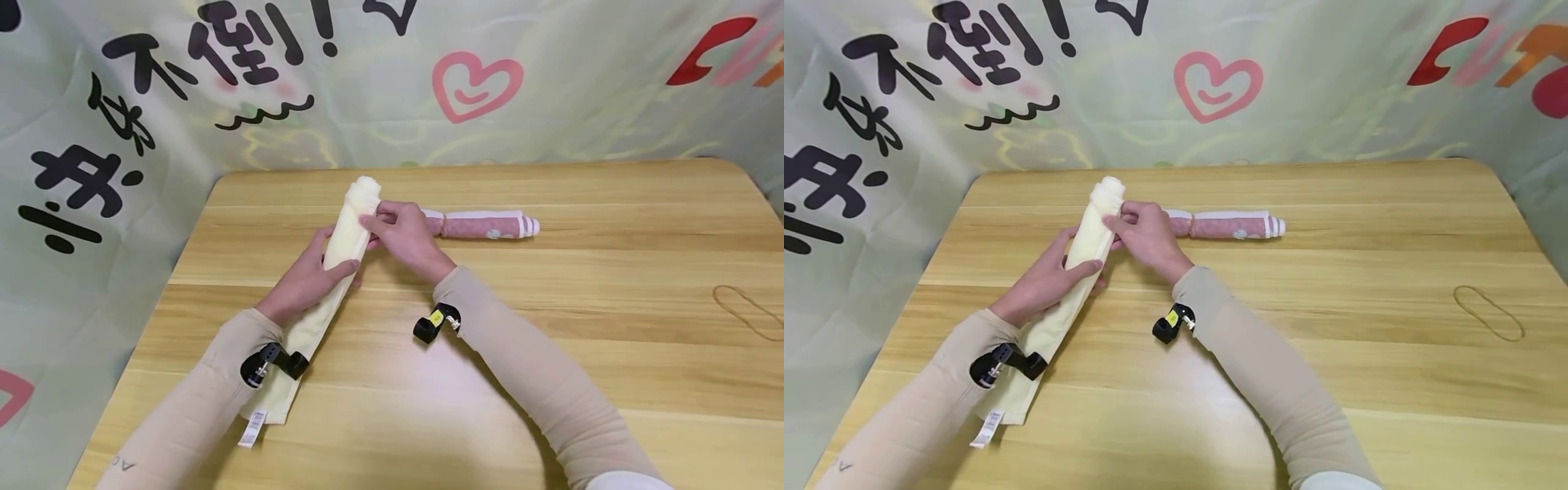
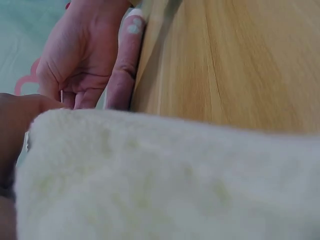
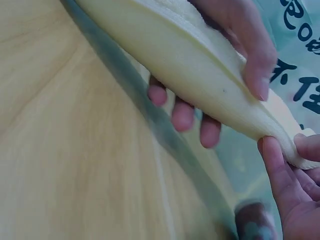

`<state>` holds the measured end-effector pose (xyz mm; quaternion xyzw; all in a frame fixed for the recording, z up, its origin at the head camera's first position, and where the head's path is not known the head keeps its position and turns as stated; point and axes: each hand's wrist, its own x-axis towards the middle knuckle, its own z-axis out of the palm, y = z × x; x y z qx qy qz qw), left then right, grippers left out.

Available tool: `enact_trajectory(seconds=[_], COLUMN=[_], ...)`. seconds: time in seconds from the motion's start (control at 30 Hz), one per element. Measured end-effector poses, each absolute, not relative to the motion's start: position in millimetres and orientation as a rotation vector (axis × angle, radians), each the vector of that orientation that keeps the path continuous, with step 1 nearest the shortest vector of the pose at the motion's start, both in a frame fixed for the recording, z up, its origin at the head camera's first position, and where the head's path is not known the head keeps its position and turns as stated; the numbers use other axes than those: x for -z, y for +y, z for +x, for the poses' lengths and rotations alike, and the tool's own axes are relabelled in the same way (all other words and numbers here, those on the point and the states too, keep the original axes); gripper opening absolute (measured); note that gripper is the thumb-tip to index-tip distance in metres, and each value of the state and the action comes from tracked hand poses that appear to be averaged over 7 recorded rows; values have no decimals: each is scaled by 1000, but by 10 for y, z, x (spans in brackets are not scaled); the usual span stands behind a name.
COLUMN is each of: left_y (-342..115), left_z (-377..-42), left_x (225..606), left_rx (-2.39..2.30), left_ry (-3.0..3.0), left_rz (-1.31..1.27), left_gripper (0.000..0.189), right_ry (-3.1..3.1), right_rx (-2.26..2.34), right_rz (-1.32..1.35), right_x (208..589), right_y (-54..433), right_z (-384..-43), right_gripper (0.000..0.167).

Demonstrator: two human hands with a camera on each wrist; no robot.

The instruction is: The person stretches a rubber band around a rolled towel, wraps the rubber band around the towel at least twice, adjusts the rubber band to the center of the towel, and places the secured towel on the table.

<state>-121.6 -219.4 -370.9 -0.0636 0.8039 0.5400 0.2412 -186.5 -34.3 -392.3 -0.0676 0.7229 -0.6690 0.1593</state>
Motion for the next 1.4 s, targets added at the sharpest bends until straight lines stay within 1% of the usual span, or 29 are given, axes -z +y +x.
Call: enact_trajectory(seconds=[0.13,0.37,0.6,0.9,1.13,1.23,1.4], left_y=[-2119,-1983,-1901,-1738,-1548,-1468,-1331], left_z=[-1181,-1125,-1086,-1029,-989,-967,-925], left_x=[3706,3692,3692,3705,3771,3811,3866], left_rx=[-1414,-1440,-1337,-1486,-1626,-1674,-1739], left_ry=[2217,2138,2118,1942,1806,1761,1709], left_rz=[-146,-119,-39,-60,-27,-9,37], left_gripper=[65,62,57,51,48,45,45], right_ry=[2029,2019,2022,2055,2044,2010,1956], right_rx=[1972,2030,2086,2119,2145,2171,2185], right_rz=[-142,-102,-36,6,77,140,208], right_x=[3877,3815,3792,3771,3752,3756,3745], right_y=[-236,-35,130,348,525,581,692], right_z=[-1880,-1903,-1912,-1906,-1898,-1894,-1890], right_gripper=[21,22,21,24,33,31,24])
